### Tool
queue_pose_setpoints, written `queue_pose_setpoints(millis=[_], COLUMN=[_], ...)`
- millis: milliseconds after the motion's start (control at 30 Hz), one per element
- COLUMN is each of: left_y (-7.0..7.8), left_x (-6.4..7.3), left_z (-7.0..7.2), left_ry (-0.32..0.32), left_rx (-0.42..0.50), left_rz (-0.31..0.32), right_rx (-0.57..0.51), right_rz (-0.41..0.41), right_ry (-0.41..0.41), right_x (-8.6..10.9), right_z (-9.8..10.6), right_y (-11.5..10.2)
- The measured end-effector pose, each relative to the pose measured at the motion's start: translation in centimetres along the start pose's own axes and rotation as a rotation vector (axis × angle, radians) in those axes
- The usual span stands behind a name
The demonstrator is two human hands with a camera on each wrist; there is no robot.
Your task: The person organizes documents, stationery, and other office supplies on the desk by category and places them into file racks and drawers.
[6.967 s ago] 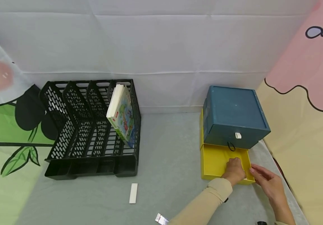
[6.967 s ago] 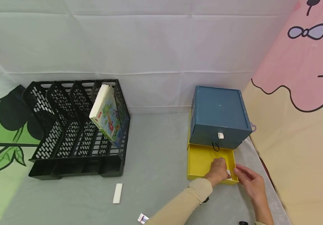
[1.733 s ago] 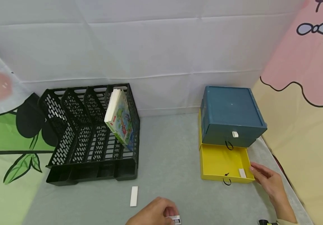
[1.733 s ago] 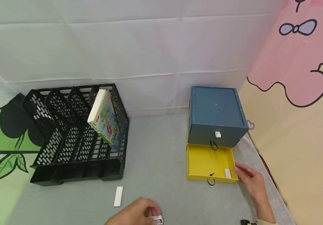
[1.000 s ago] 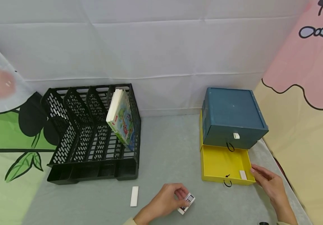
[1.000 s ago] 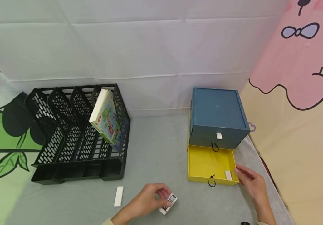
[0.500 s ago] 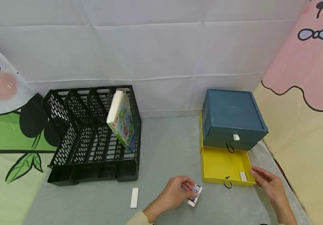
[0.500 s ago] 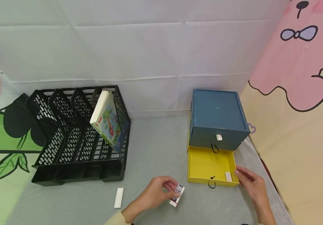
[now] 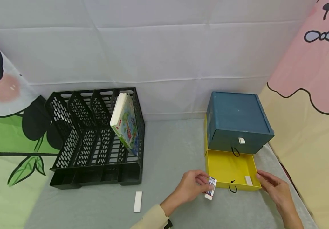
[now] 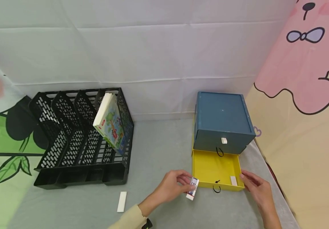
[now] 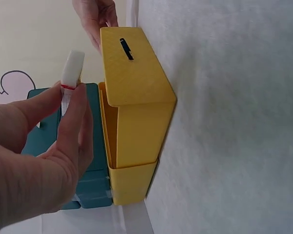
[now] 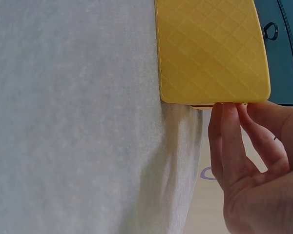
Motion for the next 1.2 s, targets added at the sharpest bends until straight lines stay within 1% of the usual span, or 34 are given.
queue_pose_setpoints(millis=[167,367,633,800,933,1033,1200], left_y=[0.8,1.4,2.1,2.2,2.5,2.7,2.7], left_x=[-1.1,-2.6,-4.5,-5.7,-6.7,-7.4,-8.1], left_z=[-1.1,-2.5,-3.8,-4.7,-5.6,-6.4,-7.7], left_ry=[0.003,0.021,0.074,0.115,0.137,0.147,0.161], left_rx=[0.019,0.010,0.020,0.035,0.040,0.009,-0.060], left_rz=[0.020,0.036,0.061,0.109,0.127,0.132,0.167], right_rx=[-0.005,-0.002,-0.002,-0.002,-0.001,-0.003,0.011], right_rz=[-0.025,-0.025,-0.005,0.002,0.003,0.005,-0.001], right_ry=[0.000,0.009,0.020,0.028,0.031,0.031,0.025], right_x=[0.0,-0.1,-0.1,0.0,-0.2,-0.2,-0.2], right_z=[0.1,0.2,0.0,0.0,0.1,0.1,0.0], right_y=[0.2,0.4,0.3,0.2,0.2,0.2,0.4])
Point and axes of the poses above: each hand's wrist, its own x-axis away from the middle knuckle, its own z-axis out of the back of the hand, y = z × x, the point moved 8 cm from there along -x, towards the middle knuckle, and after that the axes turned 3 degrees about y, right-handed, at the moved point
